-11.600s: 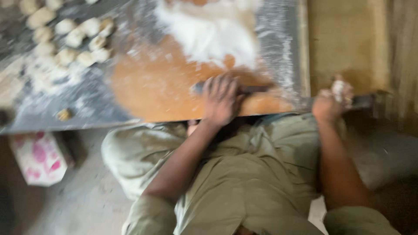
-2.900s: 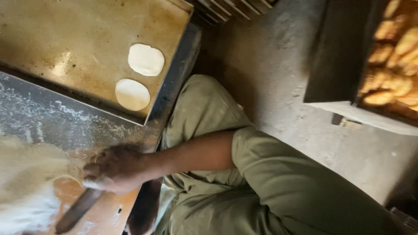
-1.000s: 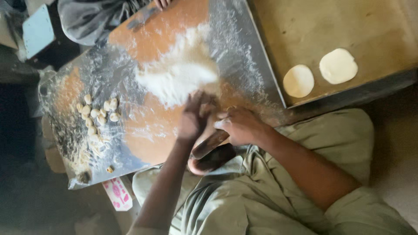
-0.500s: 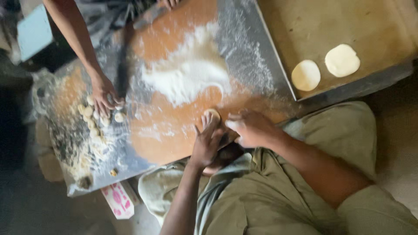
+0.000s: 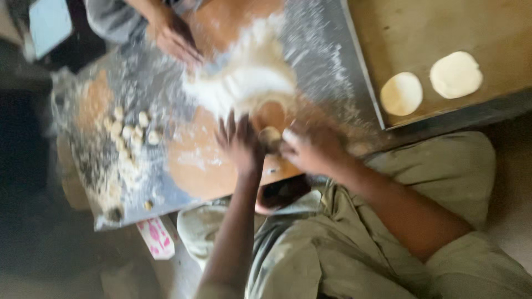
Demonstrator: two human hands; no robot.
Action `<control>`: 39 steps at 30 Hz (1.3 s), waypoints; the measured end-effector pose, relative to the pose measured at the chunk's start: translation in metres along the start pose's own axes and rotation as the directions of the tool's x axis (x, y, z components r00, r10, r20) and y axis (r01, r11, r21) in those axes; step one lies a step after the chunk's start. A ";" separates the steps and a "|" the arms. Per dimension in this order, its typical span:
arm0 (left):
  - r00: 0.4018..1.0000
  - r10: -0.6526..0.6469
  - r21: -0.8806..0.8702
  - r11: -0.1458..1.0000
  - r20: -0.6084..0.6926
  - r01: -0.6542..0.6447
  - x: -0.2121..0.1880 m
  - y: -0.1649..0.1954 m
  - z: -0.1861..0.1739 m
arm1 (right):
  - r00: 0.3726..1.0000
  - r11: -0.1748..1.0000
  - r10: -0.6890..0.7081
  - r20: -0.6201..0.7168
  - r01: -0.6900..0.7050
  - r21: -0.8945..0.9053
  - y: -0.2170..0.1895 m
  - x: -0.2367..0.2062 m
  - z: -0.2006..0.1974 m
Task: The person sits on the floor and repeatedly rolls small dough balls into flat discs using a rolling pin on a floured wooden board. Each flattened disc is placed on a nearby metal tray. Another person works alongside at the same table.
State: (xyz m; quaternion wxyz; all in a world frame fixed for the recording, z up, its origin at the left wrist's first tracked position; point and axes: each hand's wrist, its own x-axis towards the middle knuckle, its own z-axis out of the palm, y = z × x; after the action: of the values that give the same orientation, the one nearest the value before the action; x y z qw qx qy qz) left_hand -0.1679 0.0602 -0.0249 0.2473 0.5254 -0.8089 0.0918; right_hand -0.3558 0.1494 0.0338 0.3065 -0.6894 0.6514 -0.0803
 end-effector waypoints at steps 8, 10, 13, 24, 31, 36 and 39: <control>0.900 -0.095 -0.234 0.949 0.426 0.211 -0.025 0.008 -0.024 | 0.926 0.929 -0.337 -0.170 0.356 0.099 0.007 -0.031 0.030; 0.956 -0.051 -0.295 0.945 0.289 0.140 -0.027 -0.006 -0.027 | 0.909 0.920 -0.345 -0.234 0.377 0.109 0.008 -0.031 0.033; 0.972 -0.029 -0.297 0.950 0.231 0.099 -0.025 -0.025 -0.033 | 0.900 0.928 -0.327 -0.288 0.363 0.079 0.005 -0.025 0.029; 1.000 -0.012 -0.202 0.979 -0.028 0.006 0.053 0.004 0.036 | 0.905 0.999 -0.041 -0.422 0.046 0.001 -0.009 0.006 0.031; 0.989 0.002 -0.183 0.983 0.145 0.025 -0.016 -0.013 -0.027 | 0.958 0.994 -0.100 -0.268 0.107 0.013 -0.025 -0.007 0.019; 0.869 0.028 -0.416 0.885 0.494 0.208 -0.010 -0.002 -0.038 | 0.953 0.965 -0.261 -0.157 0.263 -0.004 0.003 -0.011 0.025; 0.782 -0.006 -0.436 0.827 0.623 0.354 0.028 0.025 -0.038 | 0.894 0.941 -0.322 -0.310 0.339 -0.001 0.021 -0.011 0.040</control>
State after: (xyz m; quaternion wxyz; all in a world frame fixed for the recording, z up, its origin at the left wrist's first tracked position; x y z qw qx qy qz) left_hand -0.1877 0.0637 0.0240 0.1229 0.5154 -0.7810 -0.3306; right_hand -0.3551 0.1731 -0.0064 0.2021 -0.7608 0.5618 -0.2543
